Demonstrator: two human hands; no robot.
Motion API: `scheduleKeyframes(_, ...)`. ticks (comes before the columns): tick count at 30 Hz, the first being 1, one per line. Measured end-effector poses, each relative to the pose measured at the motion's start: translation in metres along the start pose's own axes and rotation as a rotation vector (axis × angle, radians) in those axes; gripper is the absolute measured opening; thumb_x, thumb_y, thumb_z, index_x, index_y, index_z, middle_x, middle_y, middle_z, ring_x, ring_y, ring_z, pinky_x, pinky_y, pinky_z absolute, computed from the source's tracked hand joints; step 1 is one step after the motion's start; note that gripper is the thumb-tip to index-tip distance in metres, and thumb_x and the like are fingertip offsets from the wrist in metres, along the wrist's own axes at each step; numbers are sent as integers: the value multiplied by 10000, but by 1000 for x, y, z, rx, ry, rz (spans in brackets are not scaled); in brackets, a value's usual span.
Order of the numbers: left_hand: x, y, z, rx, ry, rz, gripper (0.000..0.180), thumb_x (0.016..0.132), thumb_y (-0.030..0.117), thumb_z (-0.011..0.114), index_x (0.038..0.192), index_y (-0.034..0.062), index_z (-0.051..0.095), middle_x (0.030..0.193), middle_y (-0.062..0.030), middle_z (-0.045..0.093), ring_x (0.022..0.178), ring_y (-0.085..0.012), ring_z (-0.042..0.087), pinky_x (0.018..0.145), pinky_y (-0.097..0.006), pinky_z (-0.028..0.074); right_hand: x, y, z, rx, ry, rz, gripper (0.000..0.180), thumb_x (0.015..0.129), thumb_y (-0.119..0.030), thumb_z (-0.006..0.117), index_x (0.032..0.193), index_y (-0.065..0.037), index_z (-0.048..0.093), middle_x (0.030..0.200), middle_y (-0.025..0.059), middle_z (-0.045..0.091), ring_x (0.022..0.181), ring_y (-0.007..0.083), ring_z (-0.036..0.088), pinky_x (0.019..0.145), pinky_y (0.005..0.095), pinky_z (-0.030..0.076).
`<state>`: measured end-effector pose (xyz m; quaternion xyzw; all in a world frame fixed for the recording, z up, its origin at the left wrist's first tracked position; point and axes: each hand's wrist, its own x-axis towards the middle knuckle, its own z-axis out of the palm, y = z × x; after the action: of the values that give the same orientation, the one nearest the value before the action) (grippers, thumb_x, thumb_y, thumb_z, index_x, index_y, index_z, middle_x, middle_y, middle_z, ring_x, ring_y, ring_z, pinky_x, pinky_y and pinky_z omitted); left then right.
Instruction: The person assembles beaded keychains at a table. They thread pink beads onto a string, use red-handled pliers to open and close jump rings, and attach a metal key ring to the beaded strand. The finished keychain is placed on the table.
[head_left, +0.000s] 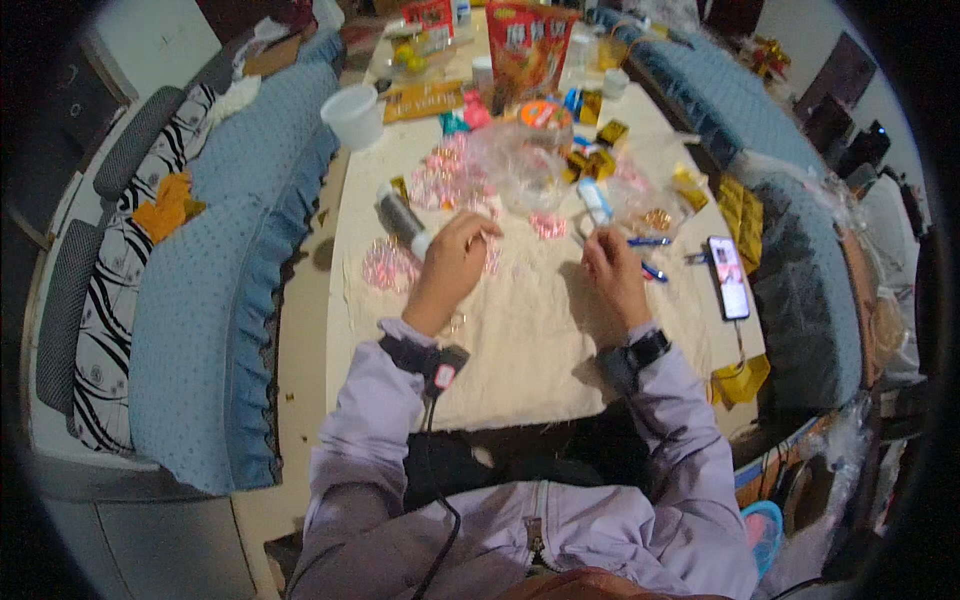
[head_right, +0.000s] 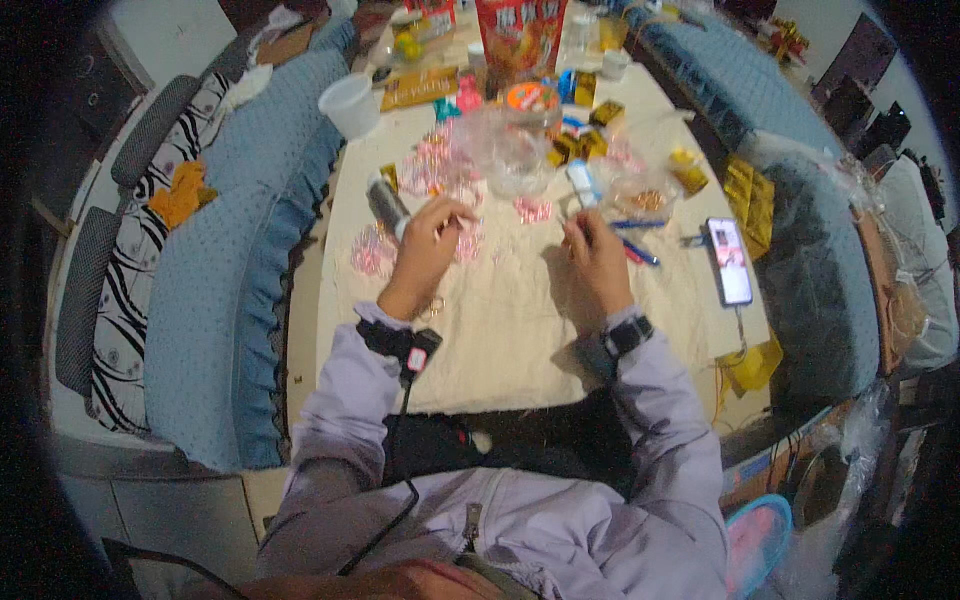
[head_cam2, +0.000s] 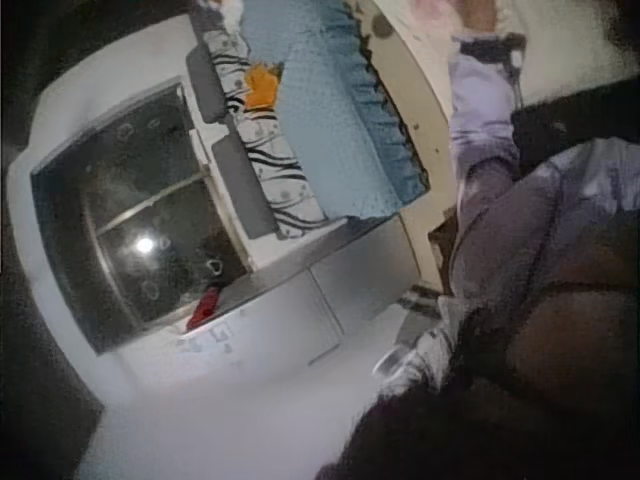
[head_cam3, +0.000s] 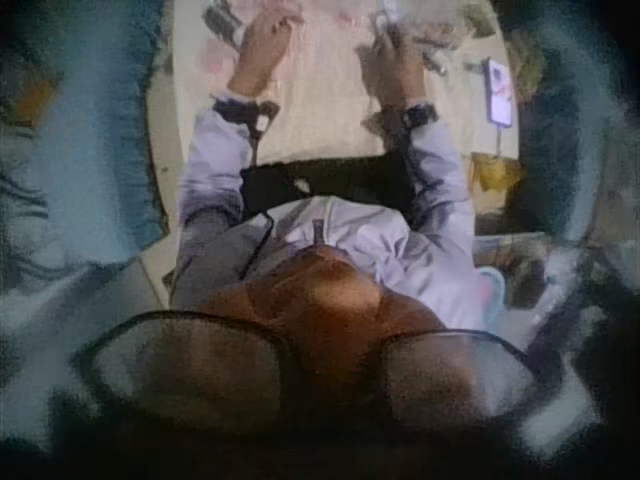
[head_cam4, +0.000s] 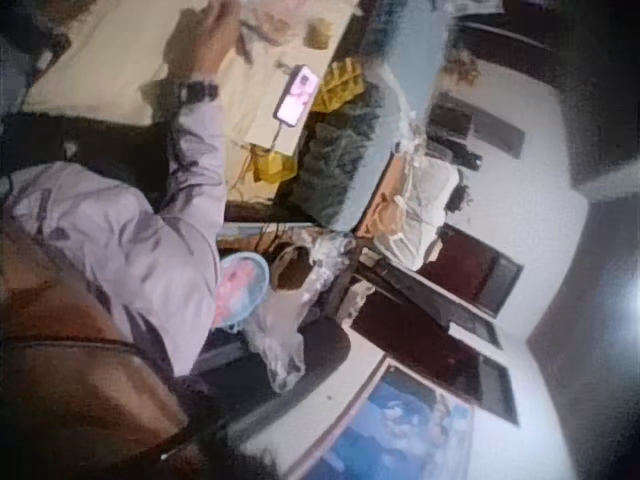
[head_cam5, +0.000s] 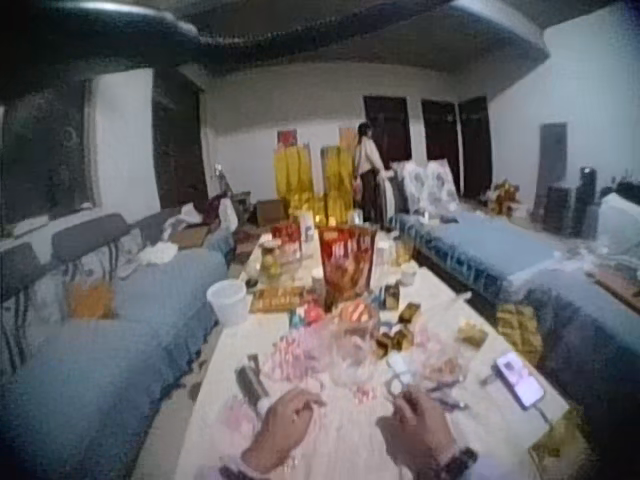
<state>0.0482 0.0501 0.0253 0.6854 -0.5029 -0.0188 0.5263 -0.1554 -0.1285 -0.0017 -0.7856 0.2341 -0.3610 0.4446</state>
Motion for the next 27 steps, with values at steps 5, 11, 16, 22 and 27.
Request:
scheduleKeyframes(5,-3,-3,7,-51,-44,-75,256,876,-47,494,1014,10,702,966,-72,660,826,-156,582,743,-298,460,27,-1,9,47,-186,31,176,1036,-194,627,998,-27,589,812,-49,517,732,40,447,637,226,382)
scheduleKeyframes(11,-6,-5,20,147,-98,-35,229,844,-7,567,1030,40,694,1013,-121,666,1006,-322,599,882,-401,487,35,1,23,93,-242,26,152,1002,-163,656,1015,-15,624,847,-7,578,765,70,512,690,243,435)
scheduleKeyframes(16,-11,-3,21,302,-195,84,305,818,119,692,1122,101,686,1150,-87,622,1149,-316,525,1009,-433,415,26,7,20,61,-199,78,146,931,-128,701,1004,-7,669,907,85,678,820,157,643,749,300,520)
scheduleKeyframes(22,-13,-5,24,316,-279,17,413,762,148,783,1164,110,697,1201,-103,608,1225,-322,488,1078,-428,379,27,5,6,-83,-224,33,126,884,-78,706,959,3,647,882,129,645,827,255,638,745,356,506)
scheduleKeyframes(27,-12,-11,24,354,-274,23,383,776,132,785,1147,91,698,1186,-103,613,1207,-319,494,1056,-420,392,29,6,5,-58,-238,21,127,902,-105,700,951,-2,646,884,127,652,829,264,639,754,359,509)
